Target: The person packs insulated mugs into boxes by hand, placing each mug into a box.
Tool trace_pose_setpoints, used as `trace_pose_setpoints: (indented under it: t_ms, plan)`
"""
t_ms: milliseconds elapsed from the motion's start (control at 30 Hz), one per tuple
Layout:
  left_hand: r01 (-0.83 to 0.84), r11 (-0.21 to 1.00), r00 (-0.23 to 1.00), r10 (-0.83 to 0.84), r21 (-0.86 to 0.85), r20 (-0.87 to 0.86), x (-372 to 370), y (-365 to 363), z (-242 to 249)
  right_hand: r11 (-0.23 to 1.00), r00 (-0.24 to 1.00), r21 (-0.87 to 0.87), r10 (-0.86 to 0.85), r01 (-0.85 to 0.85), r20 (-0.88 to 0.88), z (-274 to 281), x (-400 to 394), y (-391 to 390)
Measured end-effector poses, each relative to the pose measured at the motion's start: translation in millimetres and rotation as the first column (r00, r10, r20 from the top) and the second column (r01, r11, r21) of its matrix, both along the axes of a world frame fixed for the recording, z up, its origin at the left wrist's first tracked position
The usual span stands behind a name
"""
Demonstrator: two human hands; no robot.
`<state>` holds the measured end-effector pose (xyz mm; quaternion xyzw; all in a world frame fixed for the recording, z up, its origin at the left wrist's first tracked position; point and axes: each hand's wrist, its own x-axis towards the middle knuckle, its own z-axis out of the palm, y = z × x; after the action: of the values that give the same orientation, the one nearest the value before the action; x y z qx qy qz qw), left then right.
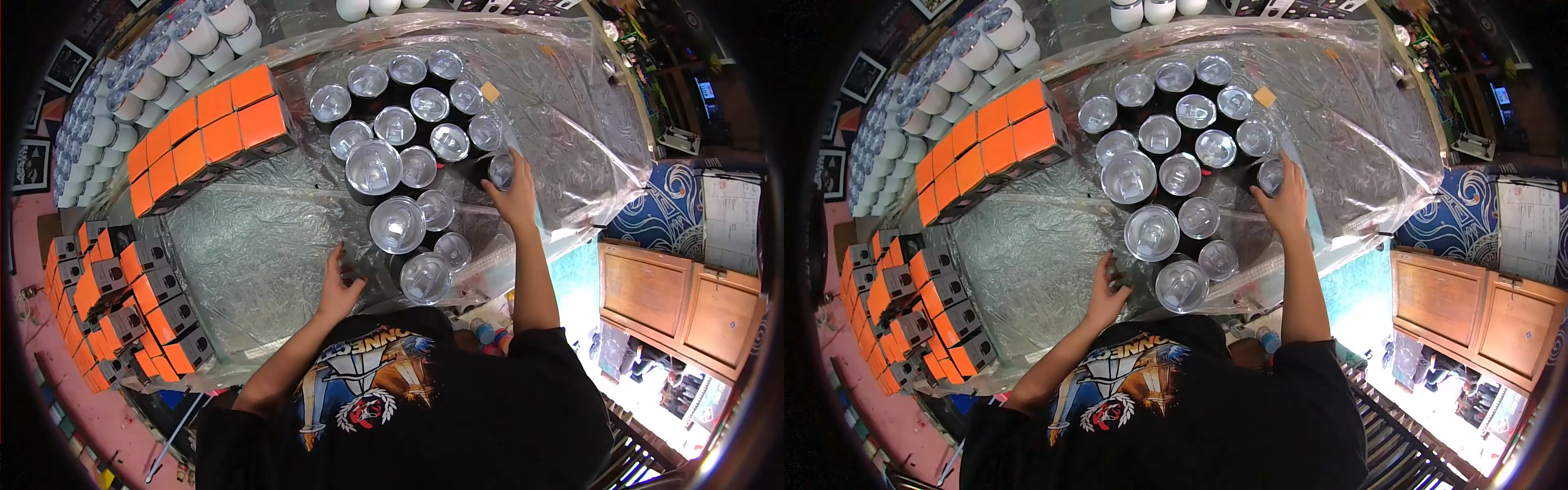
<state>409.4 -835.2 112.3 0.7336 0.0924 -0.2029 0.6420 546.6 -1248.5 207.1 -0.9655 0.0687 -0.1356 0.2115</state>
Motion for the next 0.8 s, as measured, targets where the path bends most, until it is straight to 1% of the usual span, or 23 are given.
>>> trace_pose_setpoints:
  t_ms: [33,67,100,200,233,267,300,333,367,400,433,500,533,600,667,733,800]
  plan:
    - [0.044,0.999,0.999,-0.044,0.025,-0.004,-1,3,-1,1.0,1.0,0.003,0.004,-0.004,-0.002,-4,-1,-1]
    - [0.087,0.995,0.996,-0.087,0.049,-0.009,-3,6,-3,0.999,0.999,0.043,-0.027,0.028,-0.031,-7,-3,-1]
    - [0.081,0.995,0.997,-0.08,0.051,-0.01,-3,7,-2,0.995,0.997,0.08,-0.054,0.059,-0.06,-8,-3,0]
    - [0.073,0.996,0.997,-0.072,0.052,-0.038,-9,12,-2,0.997,0.996,0.068,-0.033,0.039,-0.086,43,-26,13]
    - [0.047,0.999,0.998,-0.046,0.008,-0.05,-13,14,-4,0.997,0.995,0.066,-0.03,0.037,-0.097,65,-36,16]
    - [0.023,0.999,0.998,-0.025,-0.036,-0.063,-16,16,-6,0.984,0.987,0.152,0.115,-0.097,-0.113,87,-47,18]
    - [0.025,0.999,0.997,-0.028,-0.042,-0.071,-18,16,-4,0.945,0.96,0.237,0.255,-0.223,-0.113,106,-58,19]
    - [0.0,0.998,0.995,-0.007,-0.066,-0.096,-16,15,1,0.948,0.961,0.232,0.25,-0.218,-0.118,118,-68,21]
    - [-0.024,0.996,0.993,0.013,-0.088,-0.119,-15,14,4,0.894,0.93,0.348,0.345,-0.284,-0.128,128,-76,27]
    - [-0.035,0.996,0.995,0.026,-0.086,-0.101,-17,14,-1,0.821,0.891,0.459,0.437,-0.34,-0.121,135,-83,34]
    - [-0.029,0.996,0.995,0.02,-0.089,-0.098,-16,13,-1,0.811,0.878,0.473,0.457,-0.344,-0.146,138,-90,43]
    - [0.091,0.99,0.996,-0.092,0.104,0.004,-13,13,5,0.785,0.84,0.504,0.508,-0.361,-0.19,134,-96,55]
    - [0.092,0.99,0.996,-0.093,0.106,0.008,-12,13,10,0.797,0.835,0.503,0.498,-0.336,-0.232,130,-98,62]
    - [0.21,0.973,0.977,-0.204,0.097,-0.068,-9,11,21,0.801,0.837,0.484,0.502,-0.353,-0.219,127,-99,70]
    - [0.231,0.966,0.973,-0.227,0.117,-0.044,-10,9,28,0.809,0.824,0.436,0.522,-0.395,-0.221,124,-100,73]
    - [0.249,0.96,0.968,-0.249,0.131,-0.017,-13,10,29,0.818,0.826,0.435,0.509,-0.377,-0.242,129,-100,77]
    - [0.275,0.954,0.96,-0.267,0.12,-0.077,-16,13,29,0.825,0.823,0.43,0.503,-0.366,-0.264,134,-93,78]
